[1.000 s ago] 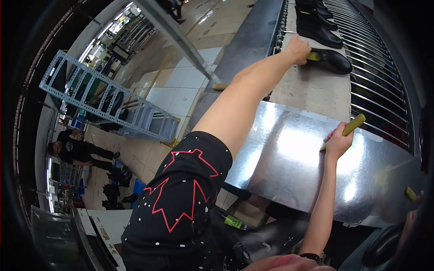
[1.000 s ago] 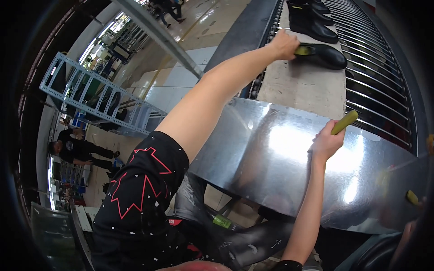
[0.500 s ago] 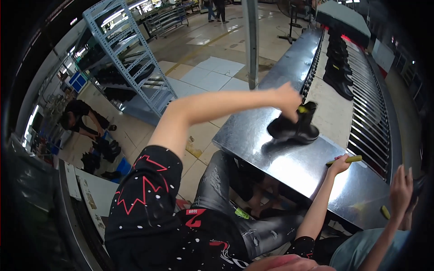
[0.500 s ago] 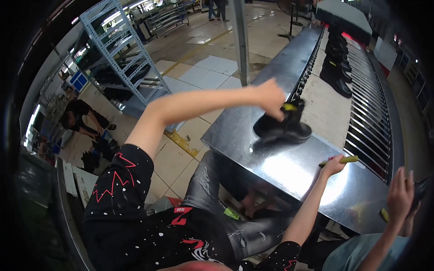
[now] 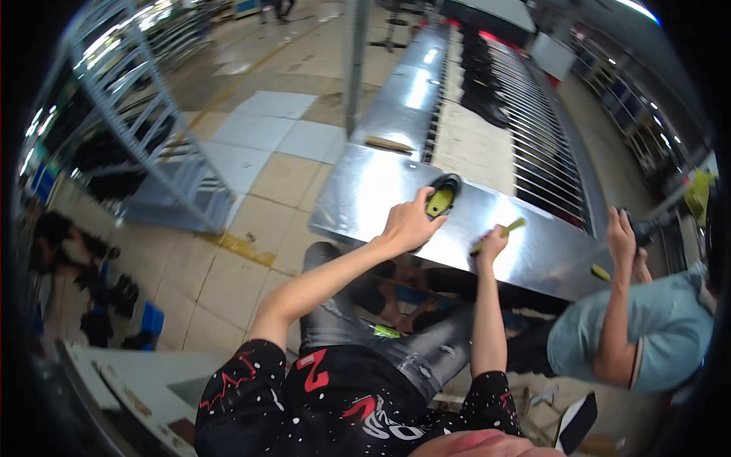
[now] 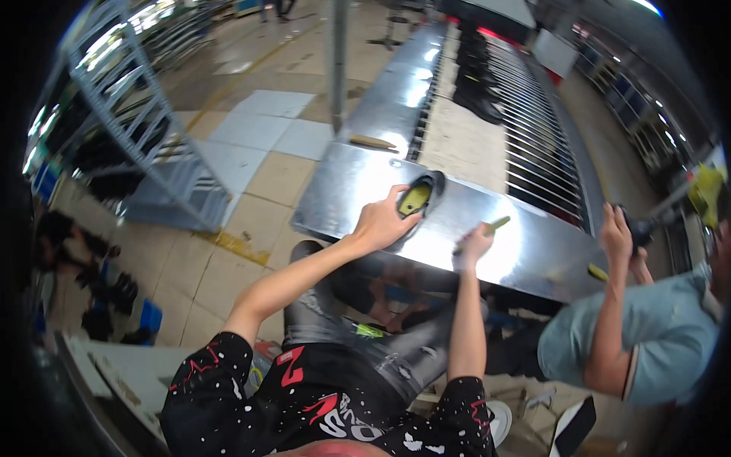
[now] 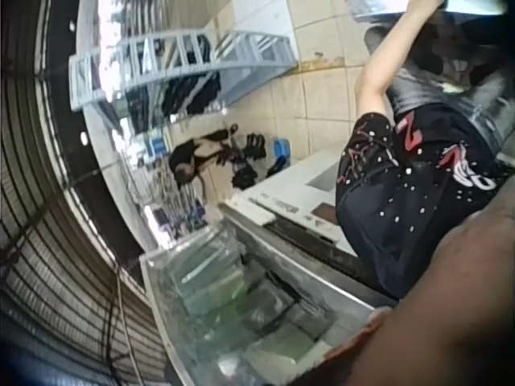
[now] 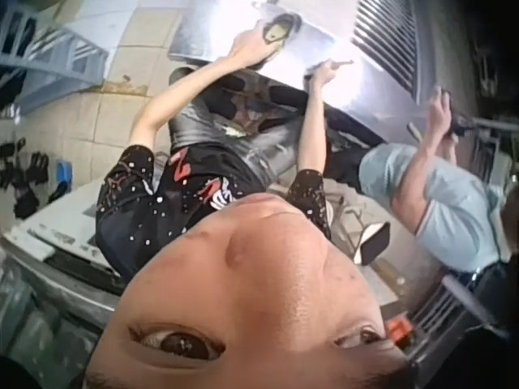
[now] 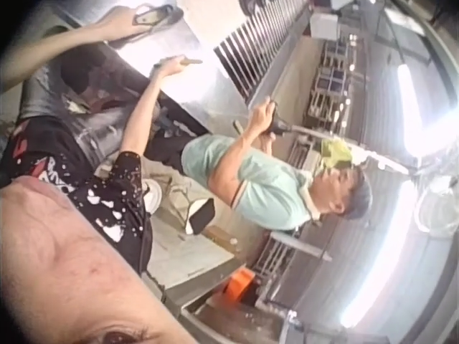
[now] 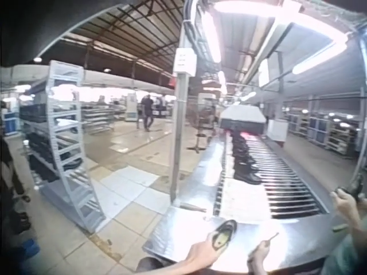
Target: Scrape the bottom edges of a black boot with a handheld scraping tool.
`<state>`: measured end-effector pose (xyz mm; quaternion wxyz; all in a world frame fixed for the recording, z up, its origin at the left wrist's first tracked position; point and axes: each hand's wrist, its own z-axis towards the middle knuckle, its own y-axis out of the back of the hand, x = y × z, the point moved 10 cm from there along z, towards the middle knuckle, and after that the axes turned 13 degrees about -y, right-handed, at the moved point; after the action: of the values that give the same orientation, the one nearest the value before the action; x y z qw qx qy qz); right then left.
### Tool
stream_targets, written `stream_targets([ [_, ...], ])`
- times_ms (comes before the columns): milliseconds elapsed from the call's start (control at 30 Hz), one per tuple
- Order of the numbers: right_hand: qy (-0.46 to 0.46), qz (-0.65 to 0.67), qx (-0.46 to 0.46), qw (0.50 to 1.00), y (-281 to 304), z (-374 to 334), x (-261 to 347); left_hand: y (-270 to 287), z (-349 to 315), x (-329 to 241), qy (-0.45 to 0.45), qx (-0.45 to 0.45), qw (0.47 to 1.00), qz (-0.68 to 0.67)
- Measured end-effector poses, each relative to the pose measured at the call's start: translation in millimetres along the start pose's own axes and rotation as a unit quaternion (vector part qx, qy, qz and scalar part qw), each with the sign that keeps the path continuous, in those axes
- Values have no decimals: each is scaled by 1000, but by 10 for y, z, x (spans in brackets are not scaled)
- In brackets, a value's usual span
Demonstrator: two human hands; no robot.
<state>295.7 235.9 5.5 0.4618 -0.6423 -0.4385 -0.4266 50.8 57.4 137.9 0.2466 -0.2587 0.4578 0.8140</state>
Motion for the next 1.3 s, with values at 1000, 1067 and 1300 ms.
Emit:
stream_targets([
  [1000,-42,117,103,987,138,157,-25,-259,264,697,-234,-126,964,17],
  [1067,-150,236,139,950,71,80,-155,-378,423,827,-280,-67,951,-111],
  [1300,-293,415,314,802,-251,-627,-435,-690,423,1292,-162,120,966,-161],
])
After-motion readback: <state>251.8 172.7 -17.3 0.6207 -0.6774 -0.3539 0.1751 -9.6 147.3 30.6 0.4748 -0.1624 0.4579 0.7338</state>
